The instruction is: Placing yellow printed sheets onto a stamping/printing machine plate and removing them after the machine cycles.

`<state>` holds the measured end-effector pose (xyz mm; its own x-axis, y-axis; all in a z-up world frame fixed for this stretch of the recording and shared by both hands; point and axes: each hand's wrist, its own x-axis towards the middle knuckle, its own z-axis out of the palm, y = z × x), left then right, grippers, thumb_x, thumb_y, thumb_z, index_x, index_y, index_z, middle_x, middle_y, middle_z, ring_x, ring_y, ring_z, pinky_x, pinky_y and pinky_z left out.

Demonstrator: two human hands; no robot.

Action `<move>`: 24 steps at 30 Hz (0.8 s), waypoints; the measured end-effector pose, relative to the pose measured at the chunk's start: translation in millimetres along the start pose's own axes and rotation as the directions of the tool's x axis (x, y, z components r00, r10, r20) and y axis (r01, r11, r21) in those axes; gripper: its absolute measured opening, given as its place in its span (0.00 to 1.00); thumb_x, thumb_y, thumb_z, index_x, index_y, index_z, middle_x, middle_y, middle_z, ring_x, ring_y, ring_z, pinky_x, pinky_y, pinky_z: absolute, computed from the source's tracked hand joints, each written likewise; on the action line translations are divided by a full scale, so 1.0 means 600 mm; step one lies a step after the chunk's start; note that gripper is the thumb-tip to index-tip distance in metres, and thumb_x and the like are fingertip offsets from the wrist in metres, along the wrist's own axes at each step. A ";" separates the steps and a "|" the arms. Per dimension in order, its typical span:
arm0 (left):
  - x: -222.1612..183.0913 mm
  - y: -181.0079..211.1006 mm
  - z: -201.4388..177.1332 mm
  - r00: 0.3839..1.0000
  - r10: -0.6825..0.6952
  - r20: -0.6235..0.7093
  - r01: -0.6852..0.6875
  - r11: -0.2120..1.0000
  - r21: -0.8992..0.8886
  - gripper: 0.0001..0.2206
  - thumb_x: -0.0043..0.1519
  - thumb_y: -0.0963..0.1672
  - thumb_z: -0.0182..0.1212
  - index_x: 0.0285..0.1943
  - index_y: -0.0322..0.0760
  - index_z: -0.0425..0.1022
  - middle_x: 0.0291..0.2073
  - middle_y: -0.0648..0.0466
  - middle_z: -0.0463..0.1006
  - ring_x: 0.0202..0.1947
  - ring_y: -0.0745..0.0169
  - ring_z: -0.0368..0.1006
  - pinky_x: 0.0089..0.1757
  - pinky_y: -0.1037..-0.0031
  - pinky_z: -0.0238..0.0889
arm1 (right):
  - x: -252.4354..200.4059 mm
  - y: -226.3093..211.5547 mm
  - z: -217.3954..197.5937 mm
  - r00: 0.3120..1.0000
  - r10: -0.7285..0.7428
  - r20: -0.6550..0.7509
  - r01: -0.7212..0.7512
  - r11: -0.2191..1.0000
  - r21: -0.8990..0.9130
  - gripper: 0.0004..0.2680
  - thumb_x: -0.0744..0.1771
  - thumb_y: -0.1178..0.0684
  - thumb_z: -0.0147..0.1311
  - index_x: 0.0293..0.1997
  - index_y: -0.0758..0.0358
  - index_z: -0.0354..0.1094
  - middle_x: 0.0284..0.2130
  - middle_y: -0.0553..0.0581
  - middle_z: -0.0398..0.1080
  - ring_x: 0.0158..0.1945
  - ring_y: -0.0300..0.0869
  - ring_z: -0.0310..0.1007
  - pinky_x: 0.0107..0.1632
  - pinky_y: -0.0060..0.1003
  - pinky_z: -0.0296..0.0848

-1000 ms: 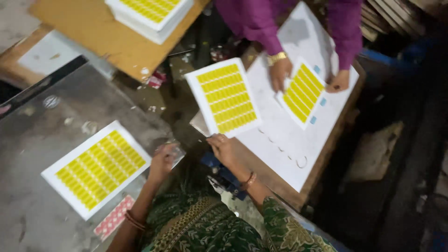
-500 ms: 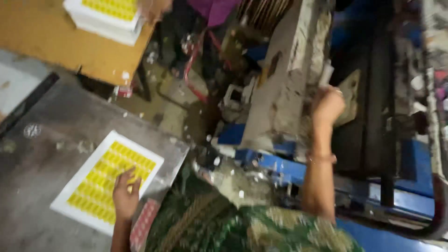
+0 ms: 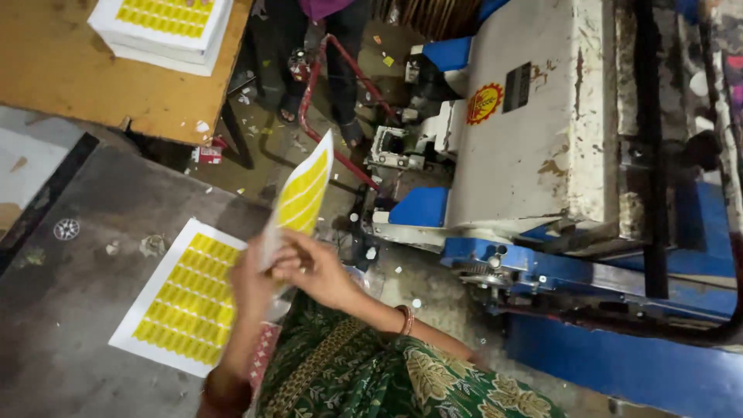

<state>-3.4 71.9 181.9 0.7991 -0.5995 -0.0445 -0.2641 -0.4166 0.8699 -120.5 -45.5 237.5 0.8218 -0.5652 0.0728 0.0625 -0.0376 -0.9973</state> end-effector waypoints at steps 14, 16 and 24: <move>0.212 -0.535 -0.167 0.950 -0.293 0.110 0.068 0.538 0.840 0.29 0.54 0.53 0.70 0.65 0.43 0.77 0.53 0.38 0.82 0.55 0.36 0.78 0.54 0.52 0.71 | -0.009 0.112 -0.479 0.855 -0.110 -0.506 -0.026 0.967 -0.253 0.07 0.71 0.54 0.52 0.37 0.64 0.74 0.28 0.45 0.71 0.31 0.29 0.67 0.34 0.27 0.64; 0.202 -0.508 -0.167 0.982 -0.164 0.091 0.028 0.612 0.790 0.30 0.56 0.52 0.68 0.68 0.40 0.75 0.58 0.35 0.77 0.58 0.33 0.74 0.56 0.51 0.68 | -0.035 0.040 -0.598 0.736 -0.127 -0.665 -0.140 0.932 -0.334 0.08 0.70 0.54 0.54 0.36 0.66 0.75 0.25 0.49 0.69 0.29 0.31 0.65 0.33 0.28 0.64; 0.134 -0.413 0.018 0.932 0.094 -0.351 0.187 0.704 0.685 0.19 0.64 0.50 0.69 0.60 0.38 0.76 0.54 0.38 0.74 0.56 0.39 0.70 0.59 0.55 0.63 | 0.159 0.090 -0.992 0.556 -0.507 -0.659 0.118 0.833 -0.541 0.11 0.72 0.52 0.55 0.55 0.70 0.71 0.48 0.57 0.75 0.53 0.41 0.74 0.59 0.36 0.71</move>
<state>120.6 119.4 -42.8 0.9093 -0.3576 0.2129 -0.4063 -0.8736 0.2677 -375.6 -591.8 188.3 0.0521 -0.8380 0.5432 -0.1571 -0.5441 -0.8242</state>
